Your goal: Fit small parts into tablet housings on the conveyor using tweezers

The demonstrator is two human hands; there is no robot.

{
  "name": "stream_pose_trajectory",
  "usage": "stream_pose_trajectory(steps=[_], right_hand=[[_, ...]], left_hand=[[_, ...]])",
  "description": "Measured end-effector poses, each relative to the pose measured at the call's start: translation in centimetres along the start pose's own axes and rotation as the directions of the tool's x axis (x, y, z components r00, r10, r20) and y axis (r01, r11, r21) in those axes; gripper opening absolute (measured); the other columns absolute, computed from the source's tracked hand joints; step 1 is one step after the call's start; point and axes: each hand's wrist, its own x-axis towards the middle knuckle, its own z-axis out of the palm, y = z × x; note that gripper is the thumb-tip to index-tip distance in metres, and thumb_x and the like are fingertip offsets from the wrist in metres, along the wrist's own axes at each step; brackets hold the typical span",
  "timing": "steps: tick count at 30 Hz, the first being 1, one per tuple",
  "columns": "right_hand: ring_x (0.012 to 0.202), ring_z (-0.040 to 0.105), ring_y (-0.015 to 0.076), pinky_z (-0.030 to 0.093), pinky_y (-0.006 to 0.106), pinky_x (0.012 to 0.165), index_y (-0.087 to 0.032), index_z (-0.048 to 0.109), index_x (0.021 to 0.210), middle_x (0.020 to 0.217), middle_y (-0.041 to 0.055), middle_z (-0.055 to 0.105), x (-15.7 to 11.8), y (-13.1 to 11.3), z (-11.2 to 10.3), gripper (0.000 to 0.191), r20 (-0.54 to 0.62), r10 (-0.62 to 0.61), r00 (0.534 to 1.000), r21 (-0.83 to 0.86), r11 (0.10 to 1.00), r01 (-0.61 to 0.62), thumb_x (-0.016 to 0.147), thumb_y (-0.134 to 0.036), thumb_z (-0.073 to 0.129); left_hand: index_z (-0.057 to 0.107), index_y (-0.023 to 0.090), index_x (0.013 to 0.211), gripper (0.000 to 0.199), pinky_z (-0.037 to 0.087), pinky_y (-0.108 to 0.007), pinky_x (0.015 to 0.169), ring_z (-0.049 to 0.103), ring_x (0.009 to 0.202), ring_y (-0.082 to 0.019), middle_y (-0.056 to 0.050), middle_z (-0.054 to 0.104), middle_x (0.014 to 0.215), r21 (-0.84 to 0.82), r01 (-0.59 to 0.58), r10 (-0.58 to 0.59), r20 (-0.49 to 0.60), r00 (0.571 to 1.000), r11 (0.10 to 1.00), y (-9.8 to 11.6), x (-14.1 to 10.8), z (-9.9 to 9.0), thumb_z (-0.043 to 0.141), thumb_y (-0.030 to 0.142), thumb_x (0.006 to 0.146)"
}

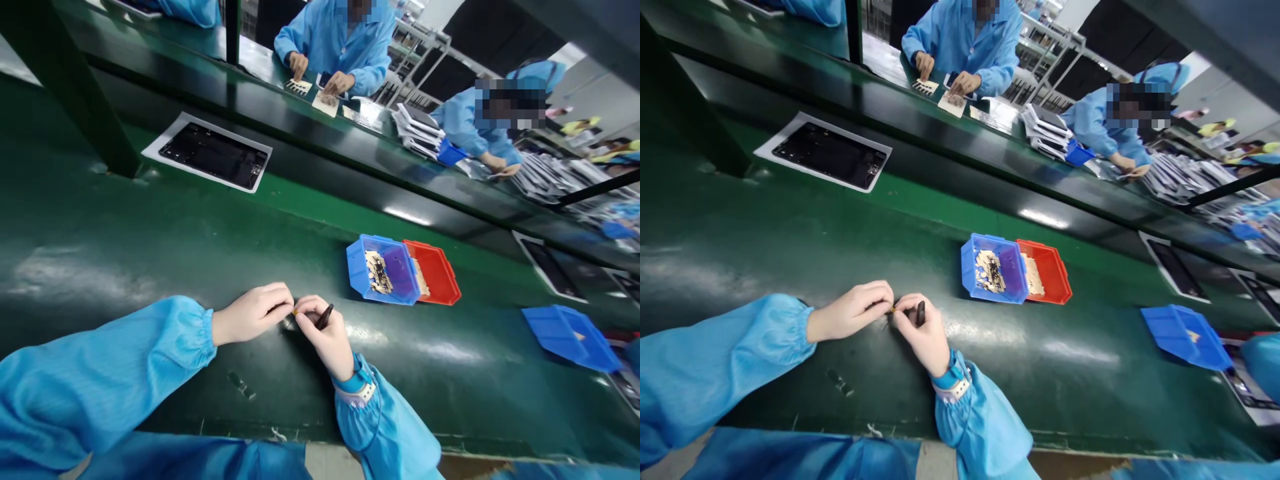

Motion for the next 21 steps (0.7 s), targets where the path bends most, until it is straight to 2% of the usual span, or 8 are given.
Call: stream_pose_trajectory(steps=[3, 4, 6, 8, 12, 15, 21], right_hand=[[0.071, 0.055, 0.0144, 0.043, 0.027, 0.063, -0.018, 0.059, 0.071, 0.082, 0.0031, 0.058, -0.07, 0.12, 0.05, 0.009, -0.048, 0.002, 0.999, -0.005, 1.0, -0.003, 0.078, -0.024, 0.059], [0.07, 0.054, 0.0142, 0.043, 0.027, 0.062, -0.018, 0.059, 0.072, 0.082, 0.0029, 0.058, -0.11, 0.14, 0.1, 0.009, -0.061, 0.002, 0.998, -0.006, 1.0, -0.002, 0.079, -0.024, 0.059], [0.068, 0.053, 0.0134, 0.042, 0.026, 0.06, -0.018, 0.059, 0.072, 0.08, 0.0025, 0.057, -0.16, 0.18, 0.2, 0.009, -0.079, -0.001, 0.997, -0.016, 1.0, -0.001, 0.079, -0.024, 0.059], [0.065, 0.052, 0.0129, 0.04, 0.026, 0.057, -0.018, 0.059, 0.07, 0.078, 0.0022, 0.057, -0.19, 0.2, 0.31, 0.01, -0.089, -0.008, 0.996, -0.031, 1.0, 0.005, 0.078, -0.024, 0.059], [0.059, 0.049, 0.0113, 0.036, 0.024, 0.052, -0.018, 0.06, 0.069, 0.076, 0.0019, 0.058, -0.23, 0.24, 0.57, 0.011, -0.095, -0.034, 0.995, -0.068, 0.997, 0.028, 0.078, -0.023, 0.059], [0.055, 0.046, 0.0101, 0.034, 0.024, 0.049, -0.018, 0.062, 0.069, 0.075, 0.0017, 0.058, -0.27, 0.31, 0.64, 0.011, -0.094, -0.061, 0.994, -0.101, 0.994, 0.052, 0.079, -0.022, 0.059], [0.06, 0.05, 0.0125, 0.039, 0.026, 0.054, -0.019, 0.063, 0.072, 0.077, 0.0028, 0.06, -0.26, 0.73, 0.57, 0.009, -0.091, -0.104, 0.99, -0.159, 0.983, 0.088, 0.079, -0.021, 0.059]], left_hand=[[0.055, 0.017, 0.091, 0.007, 0.044, -0.03, 0.083, 0.052, 0.091, -0.017, -0.006, 0.054, 0.097, 0.163, -0.092, 0.124, -0.199, 0.972, 0.982, -0.08, -0.25, 0.16, 0.049, 0.02, 0.089], [0.058, 0.017, 0.09, 0.008, 0.043, -0.032, 0.085, 0.051, 0.094, -0.018, -0.007, 0.054, 0.099, 0.228, -0.116, 0.17, -0.232, 0.958, 0.967, -0.07, -0.33, 0.19, 0.051, 0.019, 0.088], [0.063, 0.019, 0.085, 0.009, 0.042, -0.035, 0.088, 0.05, 0.096, -0.019, -0.007, 0.054, 0.101, 0.323, -0.133, 0.217, -0.24, 0.946, 0.937, -0.01, -0.48, 0.21, 0.055, 0.02, 0.087], [0.066, 0.02, 0.083, 0.008, 0.042, -0.037, 0.09, 0.049, 0.099, -0.021, -0.007, 0.054, 0.105, 0.358, -0.115, 0.207, -0.229, 0.951, 0.926, 0.08, -0.58, 0.21, 0.059, 0.022, 0.084], [0.069, 0.021, 0.086, 0.008, 0.042, -0.04, 0.091, 0.047, 0.104, -0.023, -0.008, 0.054, 0.109, 0.369, -0.06, 0.156, -0.237, 0.959, 0.928, 0.27, -0.63, 0.16, 0.063, 0.025, 0.081], [0.07, 0.022, 0.084, 0.009, 0.042, -0.04, 0.09, 0.048, 0.103, -0.022, -0.007, 0.054, 0.108, 0.374, -0.061, 0.163, -0.246, 0.955, 0.926, 0.32, -0.56, 0.14, 0.061, 0.024, 0.082], [0.071, 0.024, 0.081, 0.013, 0.04, -0.041, 0.093, 0.046, 0.104, -0.022, -0.006, 0.055, 0.109, 0.383, -0.03, 0.14, -0.261, 0.955, 0.923, 0.39, -0.62, 0.19, 0.059, 0.019, 0.082]])
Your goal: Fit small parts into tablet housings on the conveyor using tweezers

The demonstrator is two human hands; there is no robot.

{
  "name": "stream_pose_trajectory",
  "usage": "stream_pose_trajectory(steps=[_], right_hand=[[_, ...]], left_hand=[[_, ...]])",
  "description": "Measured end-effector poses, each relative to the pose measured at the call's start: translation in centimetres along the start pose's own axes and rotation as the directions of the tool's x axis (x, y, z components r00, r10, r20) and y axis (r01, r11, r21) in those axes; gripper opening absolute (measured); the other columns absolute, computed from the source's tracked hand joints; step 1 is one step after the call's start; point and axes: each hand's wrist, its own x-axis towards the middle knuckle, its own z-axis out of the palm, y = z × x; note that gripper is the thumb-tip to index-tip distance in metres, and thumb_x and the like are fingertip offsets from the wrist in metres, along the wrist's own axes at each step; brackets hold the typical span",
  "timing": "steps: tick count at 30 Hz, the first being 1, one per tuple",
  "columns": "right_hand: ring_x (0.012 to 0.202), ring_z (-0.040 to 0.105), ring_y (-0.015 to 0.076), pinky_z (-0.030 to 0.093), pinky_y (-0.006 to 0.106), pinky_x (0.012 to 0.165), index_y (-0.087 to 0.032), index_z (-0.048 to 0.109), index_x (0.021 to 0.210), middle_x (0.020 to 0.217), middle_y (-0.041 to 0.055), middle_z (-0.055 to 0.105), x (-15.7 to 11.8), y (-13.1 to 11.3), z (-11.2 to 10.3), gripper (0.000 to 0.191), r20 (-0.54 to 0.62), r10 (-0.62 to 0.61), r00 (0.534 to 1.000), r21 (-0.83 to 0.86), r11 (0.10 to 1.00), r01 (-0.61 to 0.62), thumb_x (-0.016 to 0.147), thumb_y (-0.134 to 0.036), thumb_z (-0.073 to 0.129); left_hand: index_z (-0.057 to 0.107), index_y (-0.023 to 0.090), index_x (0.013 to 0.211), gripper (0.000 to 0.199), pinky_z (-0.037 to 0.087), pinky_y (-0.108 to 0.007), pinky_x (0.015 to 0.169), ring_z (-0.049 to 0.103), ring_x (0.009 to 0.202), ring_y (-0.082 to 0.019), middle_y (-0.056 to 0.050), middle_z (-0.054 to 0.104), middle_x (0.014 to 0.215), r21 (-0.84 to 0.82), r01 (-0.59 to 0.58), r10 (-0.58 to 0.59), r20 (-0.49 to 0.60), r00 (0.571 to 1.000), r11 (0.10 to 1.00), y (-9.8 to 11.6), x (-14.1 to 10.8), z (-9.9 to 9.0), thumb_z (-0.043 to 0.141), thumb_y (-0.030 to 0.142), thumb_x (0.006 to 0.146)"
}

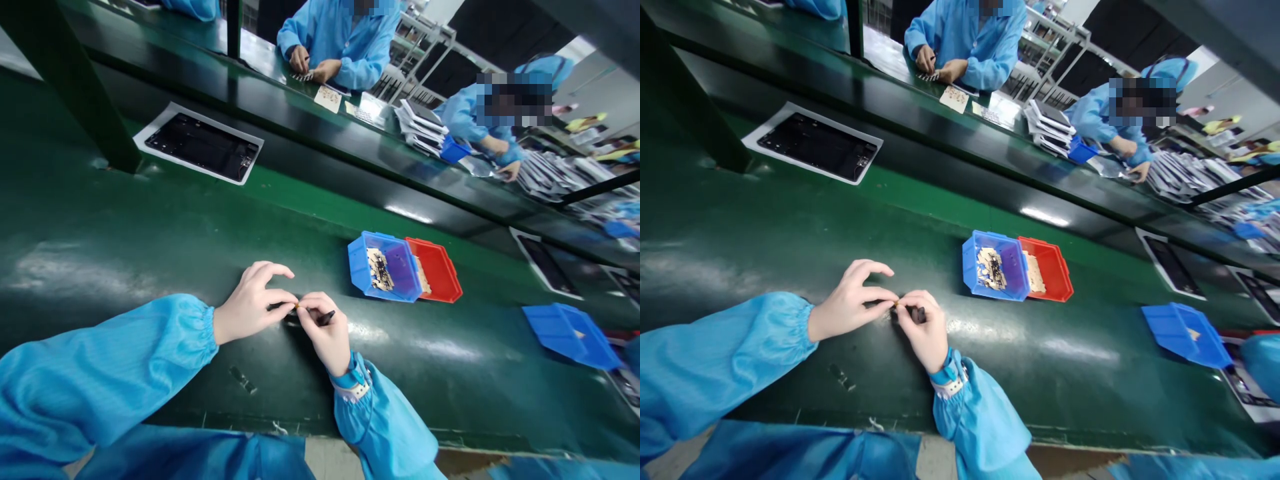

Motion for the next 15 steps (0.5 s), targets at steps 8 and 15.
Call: stream_pose_trajectory(steps=[8, 15], right_hand=[[0.057, 0.047, 0.011, 0.037, 0.025, 0.051, -0.019, 0.062, 0.074, 0.08, 0.0042, 0.06, -0.1, -0.1, -0.9, 0.01, 0.017, -0.05, 0.999, 0.03, 0.998, 0.05, 0.081, -0.024, 0.057], [0.045, 0.022, 0.0044, 0.016, 0.02, 0.042, -0.016, 0.057, 0.089, 0.074, 0.0005, 0.062, -0.1, 1.5, -8.2, 0.056, 0.625, -0.147, 0.766, 0.422, 0.89, -0.173, 0.06, -0.062, 0.071]], left_hand=[[0.064, 0.02, 0.072, 0.009, 0.035, -0.044, 0.099, 0.042, 0.112, -0.025, -0.006, 0.05, 0.118, -0.013, 0.315, -0.315, -0.036, 0.948, 0.949, -0.5, 0.2, 0.6, 0.057, 0.017, 0.077], [0.062, 0.019, 0.072, 0.008, 0.033, -0.049, 0.099, 0.042, 0.113, -0.026, -0.007, 0.049, 0.118, 0.01, 0.343, -0.342, -0.049, 0.939, 0.939, -1.4, 2.8, 0.4, 0.056, 0.019, 0.078]])
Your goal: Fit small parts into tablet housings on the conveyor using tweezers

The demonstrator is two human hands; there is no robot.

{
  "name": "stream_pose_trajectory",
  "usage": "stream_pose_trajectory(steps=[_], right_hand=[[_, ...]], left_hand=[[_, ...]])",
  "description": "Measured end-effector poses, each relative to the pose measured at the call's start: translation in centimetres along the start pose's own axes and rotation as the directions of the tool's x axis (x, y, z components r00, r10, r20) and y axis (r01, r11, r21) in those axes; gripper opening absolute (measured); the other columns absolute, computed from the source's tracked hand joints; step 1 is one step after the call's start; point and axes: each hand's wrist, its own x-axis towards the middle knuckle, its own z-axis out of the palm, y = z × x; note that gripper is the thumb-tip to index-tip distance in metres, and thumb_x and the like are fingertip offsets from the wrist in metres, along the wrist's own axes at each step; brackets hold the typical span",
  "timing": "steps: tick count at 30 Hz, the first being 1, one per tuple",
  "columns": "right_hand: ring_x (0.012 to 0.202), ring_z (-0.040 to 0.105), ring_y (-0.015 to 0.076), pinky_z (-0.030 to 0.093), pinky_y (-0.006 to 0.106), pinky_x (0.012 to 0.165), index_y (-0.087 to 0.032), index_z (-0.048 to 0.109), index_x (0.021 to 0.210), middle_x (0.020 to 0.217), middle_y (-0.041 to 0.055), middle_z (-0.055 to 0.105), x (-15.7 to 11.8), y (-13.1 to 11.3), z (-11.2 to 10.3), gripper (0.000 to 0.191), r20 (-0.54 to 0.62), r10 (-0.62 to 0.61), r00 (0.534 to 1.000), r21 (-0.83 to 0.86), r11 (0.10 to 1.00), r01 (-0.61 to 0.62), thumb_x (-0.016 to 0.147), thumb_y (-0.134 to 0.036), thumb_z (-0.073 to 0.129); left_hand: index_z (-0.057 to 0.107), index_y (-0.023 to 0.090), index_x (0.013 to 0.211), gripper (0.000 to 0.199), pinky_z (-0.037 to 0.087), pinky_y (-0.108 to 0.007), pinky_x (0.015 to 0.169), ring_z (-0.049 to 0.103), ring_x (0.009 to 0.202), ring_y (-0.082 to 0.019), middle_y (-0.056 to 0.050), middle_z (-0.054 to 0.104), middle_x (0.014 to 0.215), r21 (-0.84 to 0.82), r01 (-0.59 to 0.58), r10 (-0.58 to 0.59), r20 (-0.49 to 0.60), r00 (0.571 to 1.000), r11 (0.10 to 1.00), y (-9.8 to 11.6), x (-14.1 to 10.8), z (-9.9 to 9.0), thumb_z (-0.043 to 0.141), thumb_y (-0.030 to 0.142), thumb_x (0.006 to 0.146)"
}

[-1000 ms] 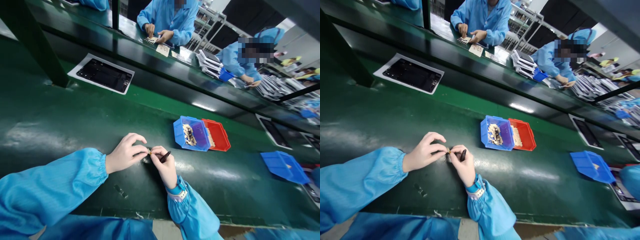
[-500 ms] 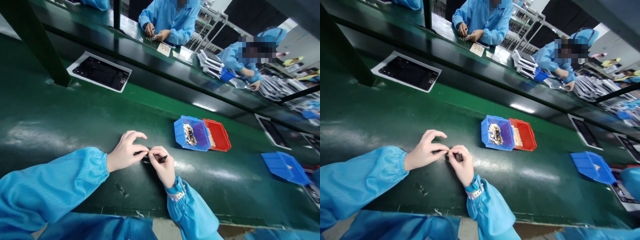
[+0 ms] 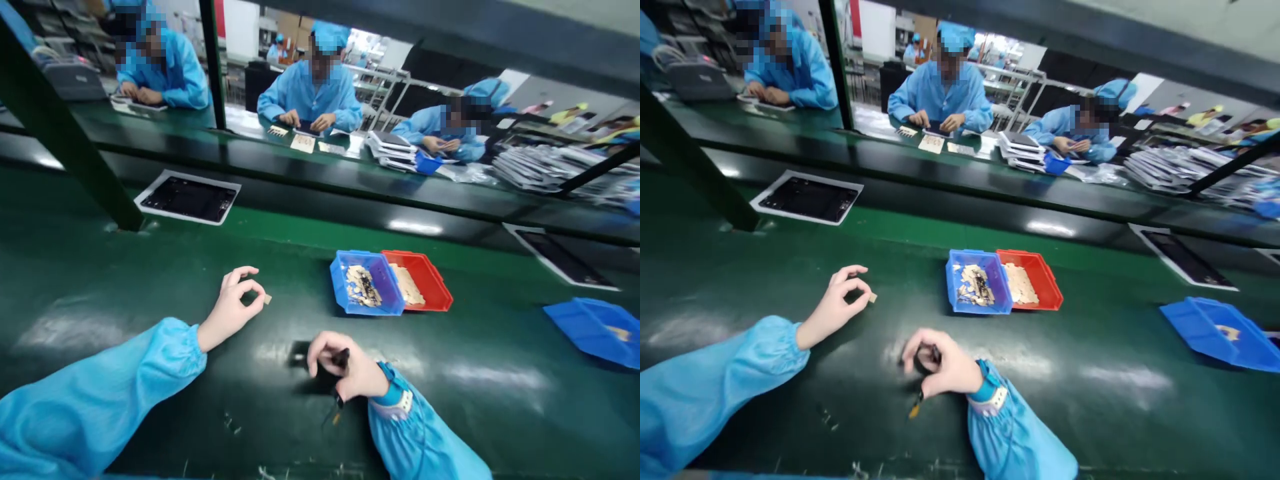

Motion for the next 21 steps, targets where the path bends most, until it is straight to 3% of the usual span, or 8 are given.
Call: stream_pose_trajectory(steps=[3, 7, 9, 11, 14, 16, 19, 21], right_hand=[[0.044, 0.022, 0.0043, 0.019, 0.021, 0.041, -0.014, 0.06, 0.082, 0.067, -0.0007, 0.061, -1.5, -0.5, -1.6, 0.061, 0.26, 0.094, 0.961, 0.014, 0.995, -0.101, 0.054, -0.068, 0.07], [0.041, 0.022, 0.0036, 0.022, 0.021, 0.038, -0.013, 0.062, 0.078, 0.064, -0.0013, 0.062, -2.2, -0.5, -2.9, 0.053, 0.541, 0.136, 0.83, 0.12, 0.964, -0.236, 0.052, -0.057, 0.079], [0.04, 0.022, 0.0029, 0.022, 0.021, 0.036, -0.013, 0.062, 0.077, 0.065, -0.0005, 0.064, -2.3, 0.1, -3.4, 0.049, 0.582, 0.109, 0.806, 0.209, 0.938, -0.277, 0.055, -0.053, 0.079], [0.039, 0.023, 0.0022, 0.024, 0.02, 0.036, -0.012, 0.061, 0.078, 0.069, 0.0008, 0.065, -2.5, 0.9, -3.8, 0.048, 0.571, 0.092, 0.816, 0.255, 0.925, -0.282, 0.055, -0.049, 0.081], [0.039, 0.024, 0.0014, 0.027, 0.02, 0.036, -0.011, 0.061, 0.081, 0.075, 0.0025, 0.067, -2.8, 1.9, -4.2, 0.048, 0.548, 0.077, 0.833, 0.284, 0.919, -0.272, 0.055, -0.044, 0.083], [0.039, 0.024, 0.001, 0.026, 0.019, 0.036, -0.011, 0.06, 0.084, 0.078, 0.0036, 0.068, -2.9, 2.3, -4.2, 0.047, 0.535, 0.063, 0.843, 0.311, 0.912, -0.266, 0.056, -0.041, 0.083], [0.039, 0.024, 0.0004, 0.025, 0.017, 0.035, -0.01, 0.059, 0.09, 0.081, 0.0047, 0.067, -2.9, 2.7, -4.2, 0.049, 0.496, 0.035, 0.867, 0.371, 0.895, -0.248, 0.057, -0.037, 0.083], [0.038, 0.025, -0.0005, 0.023, 0.016, 0.034, -0.01, 0.058, 0.095, 0.082, 0.0051, 0.067, -2.8, 3.0, -4.2, 0.052, 0.459, 0.019, 0.888, 0.408, 0.884, -0.229, 0.057, -0.035, 0.084]], left_hand=[[0.061, 0.019, 0.072, 0.008, 0.031, -0.049, 0.1, 0.043, 0.114, -0.026, -0.007, 0.049, 0.117, -0.03, -0.107, 0.107, -0.001, 0.994, 0.994, 3.8, 3.7, 1.5, 0.057, 0.022, 0.079], [0.066, 0.022, 0.074, 0.008, 0.031, -0.049, 0.099, 0.043, 0.114, -0.026, -0.005, 0.052, 0.117, -0.054, -0.254, 0.257, 0.063, 0.964, 0.966, 11.6, 10.0, 6.6, 0.062, 0.028, 0.077], [0.068, 0.024, 0.075, 0.01, 0.029, -0.053, 0.1, 0.042, 0.114, -0.027, -0.004, 0.053, 0.118, -0.032, -0.255, 0.257, 0.143, 0.956, 0.966, 15.1, 12.5, 10.1, 0.065, 0.033, 0.075], [0.07, 0.026, 0.076, 0.01, 0.02, -0.059, 0.102, 0.04, 0.116, -0.028, -0.003, 0.054, 0.117, -0.009, -0.266, 0.261, 0.23, 0.938, 0.964, 17.5, 14.3, 13.6, 0.064, 0.034, 0.077], [0.07, 0.025, 0.07, 0.01, 0.007, -0.067, 0.102, 0.04, 0.115, -0.029, -0.003, 0.057, 0.112, 0.01, -0.282, 0.266, 0.297, 0.917, 0.959, 18.6, 15.8, 17.4, 0.062, 0.025, 0.077], [0.066, 0.021, 0.066, 0.006, 0.005, -0.071, 0.099, 0.04, 0.113, -0.031, -0.005, 0.056, 0.11, 0.024, -0.28, 0.259, 0.311, 0.914, 0.96, 18.2, 16.4, 18.5, 0.066, 0.022, 0.072], [0.06, 0.017, 0.071, 0.017, 0.014, -0.071, 0.097, 0.043, 0.107, -0.032, -0.008, 0.055, 0.107, 0.021, -0.281, 0.262, 0.301, 0.917, 0.96, 17.4, 17.0, 17.7, 0.073, 0.024, 0.064], [0.055, 0.017, 0.078, 0.021, 0.031, -0.06, 0.095, 0.048, 0.098, -0.027, -0.007, 0.054, 0.1, -0.019, -0.305, 0.297, 0.298, 0.907, 0.952, 16.9, 16.7, 15.9, 0.07, 0.027, 0.067]])
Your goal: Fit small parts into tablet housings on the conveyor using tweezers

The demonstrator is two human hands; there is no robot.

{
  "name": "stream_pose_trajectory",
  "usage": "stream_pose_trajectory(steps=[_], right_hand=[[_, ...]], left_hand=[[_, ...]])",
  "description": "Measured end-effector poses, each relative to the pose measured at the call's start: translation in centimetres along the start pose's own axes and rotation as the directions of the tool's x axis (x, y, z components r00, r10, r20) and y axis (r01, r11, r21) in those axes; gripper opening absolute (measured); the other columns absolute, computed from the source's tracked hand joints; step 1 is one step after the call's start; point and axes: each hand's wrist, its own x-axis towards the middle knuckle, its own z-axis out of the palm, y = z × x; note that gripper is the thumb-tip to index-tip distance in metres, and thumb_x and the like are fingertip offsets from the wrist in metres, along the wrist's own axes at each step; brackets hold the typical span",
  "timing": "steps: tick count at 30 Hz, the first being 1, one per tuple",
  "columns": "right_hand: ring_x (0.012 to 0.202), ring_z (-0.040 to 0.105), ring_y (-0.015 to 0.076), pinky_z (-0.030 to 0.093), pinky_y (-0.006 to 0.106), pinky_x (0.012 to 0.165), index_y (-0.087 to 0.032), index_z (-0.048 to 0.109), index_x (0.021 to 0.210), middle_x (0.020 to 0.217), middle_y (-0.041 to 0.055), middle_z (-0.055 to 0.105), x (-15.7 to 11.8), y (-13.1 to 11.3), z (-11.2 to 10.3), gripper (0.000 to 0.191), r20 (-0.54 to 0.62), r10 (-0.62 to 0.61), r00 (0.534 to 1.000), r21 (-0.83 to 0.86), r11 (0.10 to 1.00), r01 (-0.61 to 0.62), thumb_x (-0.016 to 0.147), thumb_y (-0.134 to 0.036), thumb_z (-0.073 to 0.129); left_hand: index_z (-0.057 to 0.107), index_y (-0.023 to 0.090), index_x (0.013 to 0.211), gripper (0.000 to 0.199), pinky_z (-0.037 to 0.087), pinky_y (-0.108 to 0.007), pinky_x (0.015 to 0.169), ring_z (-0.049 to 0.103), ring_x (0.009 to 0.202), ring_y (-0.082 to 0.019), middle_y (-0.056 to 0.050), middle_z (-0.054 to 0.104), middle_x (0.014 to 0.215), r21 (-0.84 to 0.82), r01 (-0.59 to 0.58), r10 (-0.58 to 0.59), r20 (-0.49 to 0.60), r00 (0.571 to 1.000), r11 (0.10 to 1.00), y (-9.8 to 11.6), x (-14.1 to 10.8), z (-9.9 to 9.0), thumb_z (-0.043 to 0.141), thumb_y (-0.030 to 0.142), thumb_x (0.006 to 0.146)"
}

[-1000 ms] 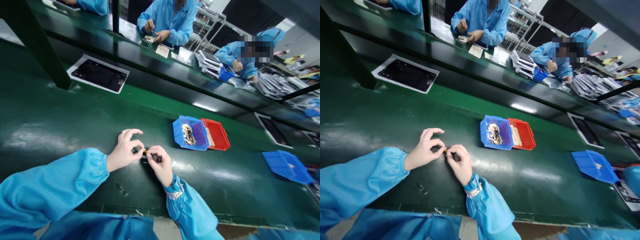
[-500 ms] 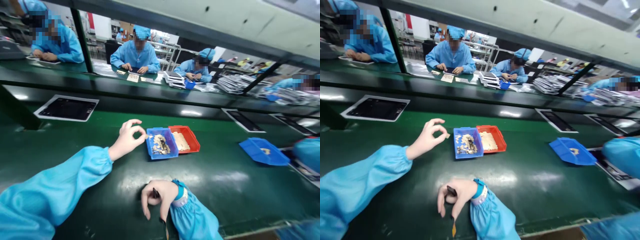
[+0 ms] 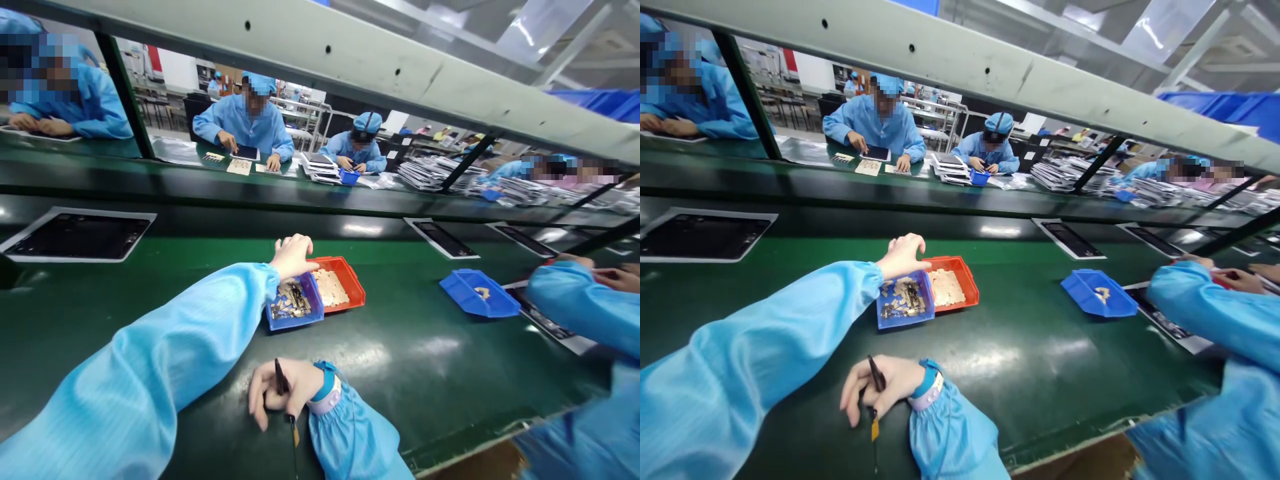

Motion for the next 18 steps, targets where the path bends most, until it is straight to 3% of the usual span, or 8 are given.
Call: stream_pose_trajectory(steps=[3, 7, 9, 11, 13, 18], right_hand=[[0.035, 0.024, -0.0025, 0.021, 0.014, 0.032, -0.013, 0.054, 0.107, 0.082, 0.0039, 0.068, -0.2, 0.4, -0.4, 0.066, -0.09, -0.104, 0.991, 0.011, 0.994, 0.105, 0.055, -0.036, 0.085], [0.034, 0.026, -0.0028, 0.02, 0.012, 0.034, -0.023, 0.039, 0.127, 0.077, -0.0025, 0.065, -0.3, 0.7, -0.4, 0.088, -0.329, -0.29, 0.899, -0.133, 0.956, 0.26, 0.054, -0.039, 0.085], [0.037, 0.027, -0.0022, 0.019, 0.011, 0.036, -0.025, 0.034, 0.132, 0.075, -0.0047, 0.062, 0.4, 0.7, 0.0, 0.094, -0.391, -0.321, 0.863, -0.208, 0.944, 0.257, 0.055, -0.037, 0.085], [0.041, 0.029, -0.0011, 0.019, 0.012, 0.039, -0.025, 0.028, 0.136, 0.072, -0.0066, 0.059, 1.8, 0.6, 0.6, 0.099, -0.425, -0.296, 0.856, -0.247, 0.947, 0.205, 0.056, -0.033, 0.086], [0.045, 0.031, 0.0006, 0.02, 0.013, 0.041, -0.025, 0.024, 0.139, 0.068, -0.0083, 0.055, 3.7, 0.4, 1.4, 0.104, -0.451, -0.263, 0.853, -0.279, 0.949, 0.145, 0.056, -0.031, 0.086], [0.051, 0.037, 0.0045, 0.024, 0.016, 0.045, -0.021, 0.029, 0.136, 0.065, -0.008, 0.051, 8.6, -0.7, 2.6, 0.097, -0.457, -0.226, 0.86, -0.354, 0.933, 0.057, 0.057, -0.033, 0.085]], left_hand=[[0.049, 0.018, 0.082, 0.012, 0.045, -0.035, 0.08, 0.051, 0.081, -0.017, -0.003, 0.053, 0.087, -0.062, -0.088, 0.087, -0.015, 0.996, 0.994, -0.2, -4.1, -3.2, 0.055, 0.028, 0.081], [0.048, 0.018, 0.075, 0.021, 0.042, -0.025, 0.063, 0.049, 0.066, -0.013, -0.001, 0.052, 0.072, -0.174, -0.17, 0.163, -0.055, 0.985, 0.97, -0.6, -13.4, -6.2, 0.037, 0.026, 0.091], [0.053, 0.018, 0.079, 0.02, 0.043, -0.024, 0.066, 0.054, 0.07, -0.013, -0.002, 0.058, 0.076, -0.279, -0.181, 0.205, 0.059, 0.977, 0.943, -1.2, -17.9, -6.6, 0.037, 0.024, 0.09], [0.056, 0.018, 0.08, 0.023, 0.044, -0.024, 0.072, 0.058, 0.074, -0.014, -0.002, 0.064, 0.082, -0.351, -0.139, 0.209, 0.169, 0.963, 0.926, -2.0, -21.2, -6.7, 0.037, 0.023, 0.09], [0.058, 0.018, 0.078, 0.027, 0.045, -0.026, 0.075, 0.06, 0.076, -0.015, -0.004, 0.066, 0.083, -0.372, -0.113, 0.196, 0.193, 0.961, 0.921, -2.9, -23.3, -6.8, 0.036, 0.027, 0.09], [0.058, 0.016, 0.076, 0.045, 0.045, -0.028, 0.071, 0.058, 0.072, -0.017, -0.008, 0.063, 0.078, -0.389, -0.177, 0.226, 0.085, 0.97, 0.904, -5.0, -25.6, -8.8, 0.026, 0.044, 0.093]])
